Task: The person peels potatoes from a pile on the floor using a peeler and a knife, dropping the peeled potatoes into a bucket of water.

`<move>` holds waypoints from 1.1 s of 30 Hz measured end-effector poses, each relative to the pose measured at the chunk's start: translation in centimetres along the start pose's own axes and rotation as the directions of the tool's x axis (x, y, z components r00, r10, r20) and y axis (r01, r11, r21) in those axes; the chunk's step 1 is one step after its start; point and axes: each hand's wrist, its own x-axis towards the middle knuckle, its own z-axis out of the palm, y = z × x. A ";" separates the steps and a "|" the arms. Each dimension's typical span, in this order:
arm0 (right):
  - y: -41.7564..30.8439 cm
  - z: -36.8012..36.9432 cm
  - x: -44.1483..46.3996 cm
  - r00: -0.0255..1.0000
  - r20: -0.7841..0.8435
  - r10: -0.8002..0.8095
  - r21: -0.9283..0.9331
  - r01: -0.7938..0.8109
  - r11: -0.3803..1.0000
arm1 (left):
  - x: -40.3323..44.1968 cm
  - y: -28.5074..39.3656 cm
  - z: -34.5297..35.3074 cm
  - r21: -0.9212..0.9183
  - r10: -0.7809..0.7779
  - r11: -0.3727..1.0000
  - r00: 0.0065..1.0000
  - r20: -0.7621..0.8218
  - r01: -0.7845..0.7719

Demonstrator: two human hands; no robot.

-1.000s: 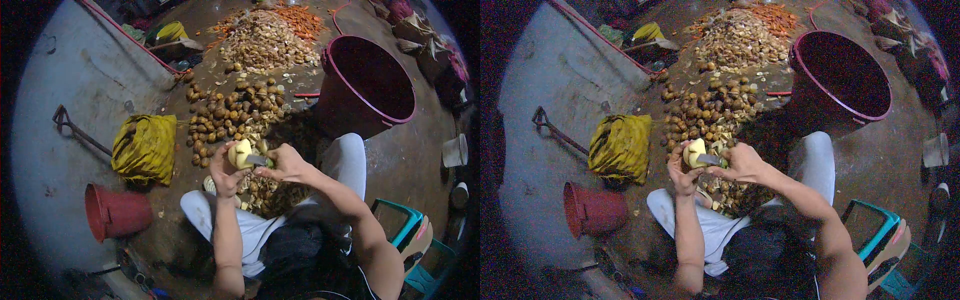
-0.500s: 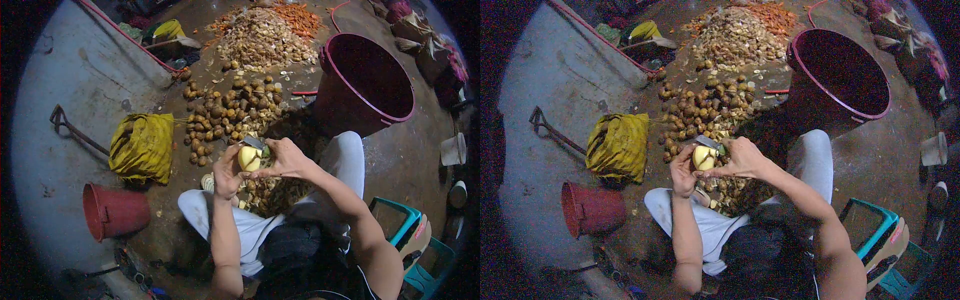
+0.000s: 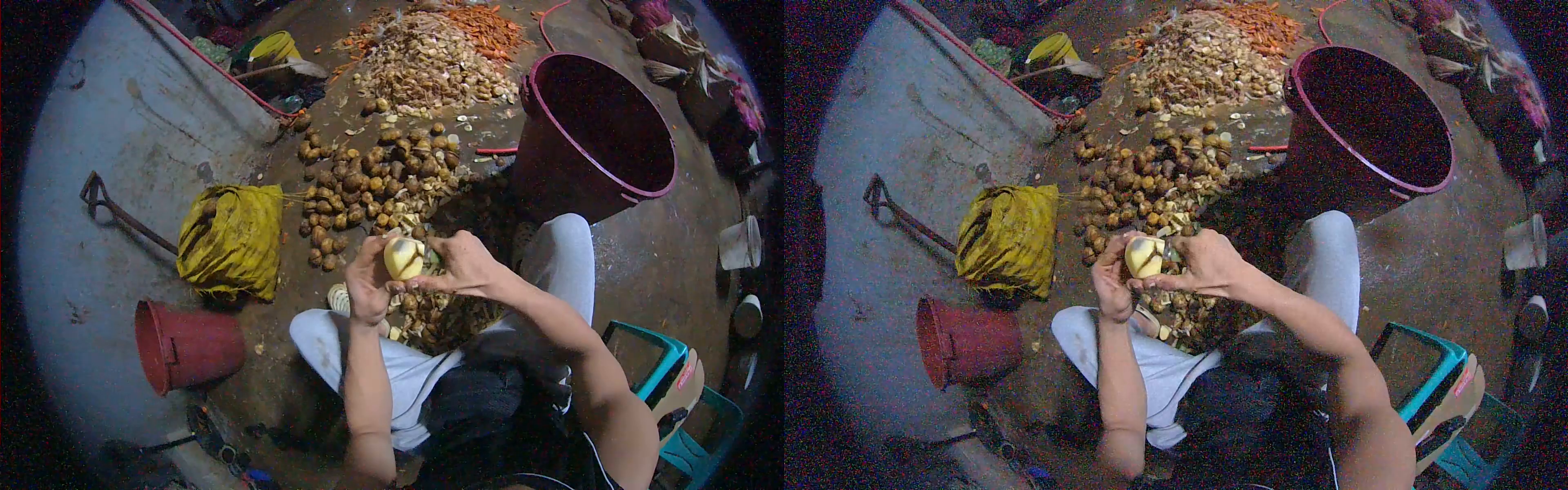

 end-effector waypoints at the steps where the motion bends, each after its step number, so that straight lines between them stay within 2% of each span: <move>1: 0.0 0.3 0.0 1.000 0.001 -0.001 0.000 0.001 1.000 | 0.1 0.0 0.0 -0.009 0.010 1.000 1.000 0.006 -0.010; 2: 0.1 0.8 -0.1 0.999 -0.037 -0.027 -0.099 0.023 0.995 | 0.1 -0.2 -0.2 -0.008 0.011 1.000 1.000 0.005 -0.011; 3: 0.2 1.4 -0.2 0.996 -0.072 -0.057 -0.199 0.042 0.979 | 0.2 -0.3 -0.4 0.078 0.046 0.996 0.999 -0.017 -0.044; 4: 0.2 1.9 -0.3 0.988 -0.115 -0.100 -0.180 0.078 0.981 | 0.2 -0.4 -0.5 0.163 0.081 0.984 0.996 -0.036 -0.074; 5: 0.4 2.0 -0.2 0.988 -0.114 -0.101 -0.181 0.080 0.980 | 0.2 -0.5 -0.6 0.163 0.083 0.984 0.996 -0.037 -0.076; 7: 0.3 1.7 0.1 0.999 -0.011 -0.032 -0.068 0.031 0.997 | 0.2 -0.3 -0.1 0.160 0.130 0.979 0.991 -0.036 -0.123; 8: 0.5 1.9 0.2 0.999 -0.011 -0.032 -0.068 0.031 0.997 | 0.2 -0.4 -0.1 0.160 0.131 0.979 0.991 -0.035 -0.123; 10: 0.7 2.1 0.5 0.995 -0.102 -0.022 0.152 0.037 0.988 | 0.3 -0.3 0.1 0.041 0.038 0.998 0.999 -0.032 -0.037; 11: 0.9 1.8 0.5 0.995 -0.100 -0.023 0.151 0.038 0.988 | 0.3 -0.2 0.1 0.041 0.039 0.998 0.999 -0.034 -0.037; 13: 1.0 0.8 0.6 0.998 -0.067 0.015 0.099 -0.008 0.995 | 0.3 0.5 0.4 -0.086 -0.027 0.996 0.999 -0.030 0.024; 15: 1.1 0.6 0.6 0.998 -0.042 0.051 0.096 -0.047 0.994 | 0.1 0.3 -0.1 -0.080 -0.040 0.996 0.999 -0.005 0.039; 17: 1.6 0.9 0.6 0.999 -0.049 -0.002 0.057 0.004 0.998 | 0.1 0.1 -0.7 -0.073 -0.053 0.996 0.998 0.020 0.054; 19: 2.0 1.4 0.6 0.998 -0.060 -0.025 0.099 0.031 0.995 | 0.1 0.1 -1.0 0.027 -0.049 0.999 0.996 0.078 0.047; 24: 1.7 1.2 0.6 0.997 -0.047 -0.057 0.134 0.062 0.989 | -0.3 -0.5 -1.3 -0.033 -0.045 0.998 0.995 0.090 0.048; 26: 0.9 0.4 0.4 0.998 0.048 -0.027 0.053 0.025 0.998 | -0.3 -0.5 -1.6 -0.028 -0.043 0.999 0.994 0.099 0.046; 27: 0.9 0.5 0.3 0.998 0.048 -0.027 0.053 0.024 0.998 | -0.1 -0.5 -1.8 0.014 -0.026 1.000 0.994 0.108 0.025; 29: 0.9 1.1 0.1 0.996 -0.008 -0.091 -0.109 0.090 0.990 | 0.1 -0.4 -1.9 0.057 -0.008 0.998 0.993 0.117 0.002; 31: 0.2 1.2 -0.3 0.995 -0.024 -0.095 -0.129 0.091 0.987 | 0.1 0.0 -1.9 0.149 0.027 0.988 0.996 0.083 -0.039; 33: 0.1 1.3 -0.4 0.994 -0.042 -0.101 -0.149 0.094 0.984 | 0.0 -0.3 -1.7 0.124 0.038 0.991 0.998 0.049 -0.044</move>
